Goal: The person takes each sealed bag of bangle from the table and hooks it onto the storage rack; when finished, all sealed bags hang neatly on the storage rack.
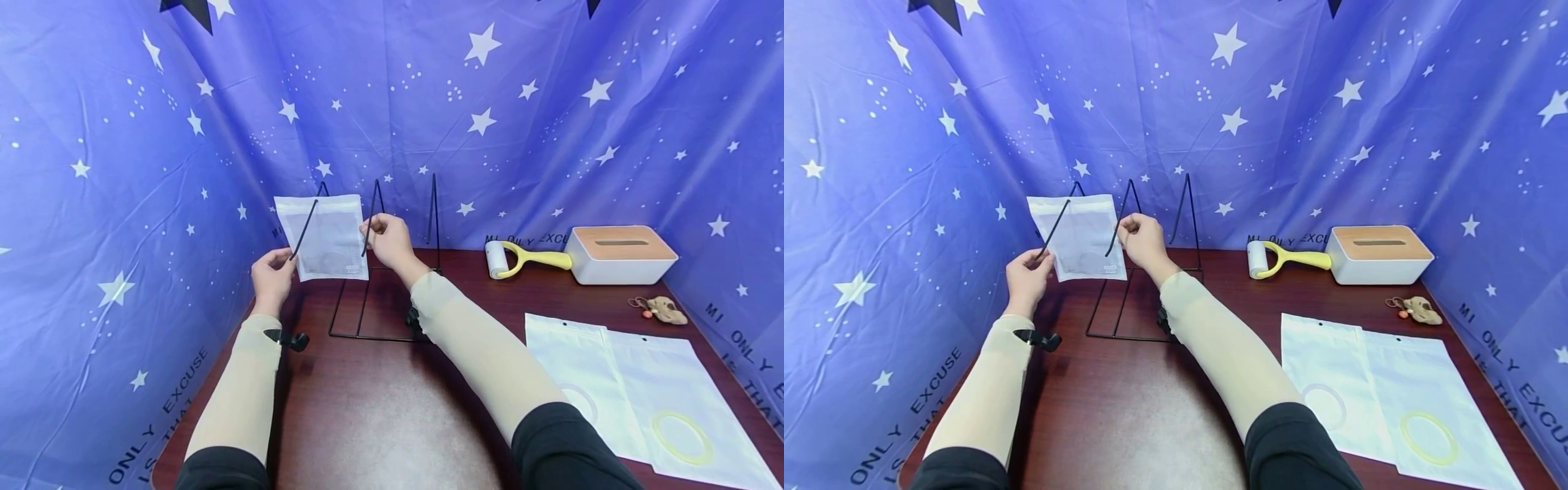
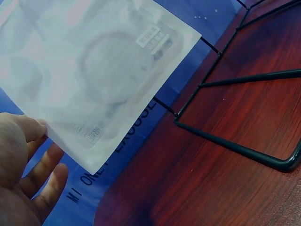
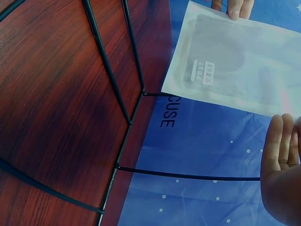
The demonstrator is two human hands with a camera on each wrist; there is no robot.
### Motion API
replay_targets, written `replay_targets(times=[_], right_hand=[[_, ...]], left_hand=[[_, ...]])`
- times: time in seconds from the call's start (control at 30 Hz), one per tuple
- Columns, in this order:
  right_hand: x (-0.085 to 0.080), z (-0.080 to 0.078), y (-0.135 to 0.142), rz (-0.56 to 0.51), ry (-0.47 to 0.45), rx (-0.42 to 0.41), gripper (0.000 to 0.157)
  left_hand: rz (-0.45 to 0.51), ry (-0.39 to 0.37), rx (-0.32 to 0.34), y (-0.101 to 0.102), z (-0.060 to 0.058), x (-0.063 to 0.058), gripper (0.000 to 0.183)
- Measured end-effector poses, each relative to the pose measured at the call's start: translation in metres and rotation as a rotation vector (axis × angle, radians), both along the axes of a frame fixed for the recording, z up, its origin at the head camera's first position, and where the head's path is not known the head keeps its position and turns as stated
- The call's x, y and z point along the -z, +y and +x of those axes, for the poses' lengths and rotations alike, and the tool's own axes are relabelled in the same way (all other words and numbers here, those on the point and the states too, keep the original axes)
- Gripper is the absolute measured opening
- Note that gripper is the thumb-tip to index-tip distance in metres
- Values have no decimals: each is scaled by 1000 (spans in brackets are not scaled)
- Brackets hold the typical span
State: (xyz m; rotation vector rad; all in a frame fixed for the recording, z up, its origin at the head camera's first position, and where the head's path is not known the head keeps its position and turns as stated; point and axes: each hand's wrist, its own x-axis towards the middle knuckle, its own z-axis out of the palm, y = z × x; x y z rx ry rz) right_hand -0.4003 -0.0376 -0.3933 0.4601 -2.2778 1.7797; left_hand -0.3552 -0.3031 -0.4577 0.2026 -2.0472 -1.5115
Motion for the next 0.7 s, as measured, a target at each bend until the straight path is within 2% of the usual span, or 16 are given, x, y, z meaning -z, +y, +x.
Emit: replay_targets(times=[0.37,0.7], right_hand=[[1,2,2,-6,6,-16,22],[1,3,4,-34,-2,-42,15]], left_hand=[[-10,-16,-11,1,1,-2,19],[-24,-11,-21,-1,1,-1,19]])
